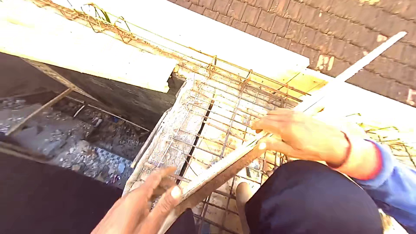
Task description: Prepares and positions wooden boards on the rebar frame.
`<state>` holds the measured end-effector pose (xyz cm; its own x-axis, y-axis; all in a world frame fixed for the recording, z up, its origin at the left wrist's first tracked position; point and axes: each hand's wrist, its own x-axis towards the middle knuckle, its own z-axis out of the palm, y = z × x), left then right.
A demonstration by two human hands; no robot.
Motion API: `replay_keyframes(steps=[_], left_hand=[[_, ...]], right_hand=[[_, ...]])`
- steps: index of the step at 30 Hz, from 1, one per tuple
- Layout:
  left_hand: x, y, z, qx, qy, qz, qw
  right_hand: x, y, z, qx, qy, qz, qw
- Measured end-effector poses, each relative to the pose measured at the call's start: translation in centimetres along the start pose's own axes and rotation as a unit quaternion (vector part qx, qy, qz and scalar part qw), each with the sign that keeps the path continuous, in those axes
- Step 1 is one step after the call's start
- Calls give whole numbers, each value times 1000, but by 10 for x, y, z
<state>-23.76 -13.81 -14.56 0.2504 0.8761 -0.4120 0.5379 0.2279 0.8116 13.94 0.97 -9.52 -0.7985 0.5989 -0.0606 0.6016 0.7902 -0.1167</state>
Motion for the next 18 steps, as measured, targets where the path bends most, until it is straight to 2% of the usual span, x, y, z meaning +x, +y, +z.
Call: replay_keyframes(steps=[2, 6, 8, 10, 12, 13, 15, 17, 18], left_hand=[[3, 2, 8, 88, 8, 12, 996], [9, 3, 19, 222, 72, 25, 972], [12, 3, 26, 241, 103, 27, 965], [17, -3, 34, 243, 143, 53, 958], [19, -8, 38, 247, 167, 69, 952], [19, -10, 39, 250, 174, 71, 950], [18, -10, 39, 254, 188, 70, 946], [16, -8, 40, 255, 199, 66, 944], [16, -7, 40, 256, 203, 65, 943]], right_hand=[[1, 4, 14, -51, 53, -43, 996], [-2, 11, 27, -14, 185, -46, 982], [-24, 17, 40, -21, 292, 8, 956], [-57, 21, 70, 30, 401, 116, 908], [-83, 11, 112, 157, 466, 285, 823], [-87, 1, 130, 234, 472, 379, 761], [-86, -11, 165, 393, 434, 534, 610], [-81, -12, 196, 522, 387, 603, 462], [-77, -14, 206, 571, 383, 602, 406]])
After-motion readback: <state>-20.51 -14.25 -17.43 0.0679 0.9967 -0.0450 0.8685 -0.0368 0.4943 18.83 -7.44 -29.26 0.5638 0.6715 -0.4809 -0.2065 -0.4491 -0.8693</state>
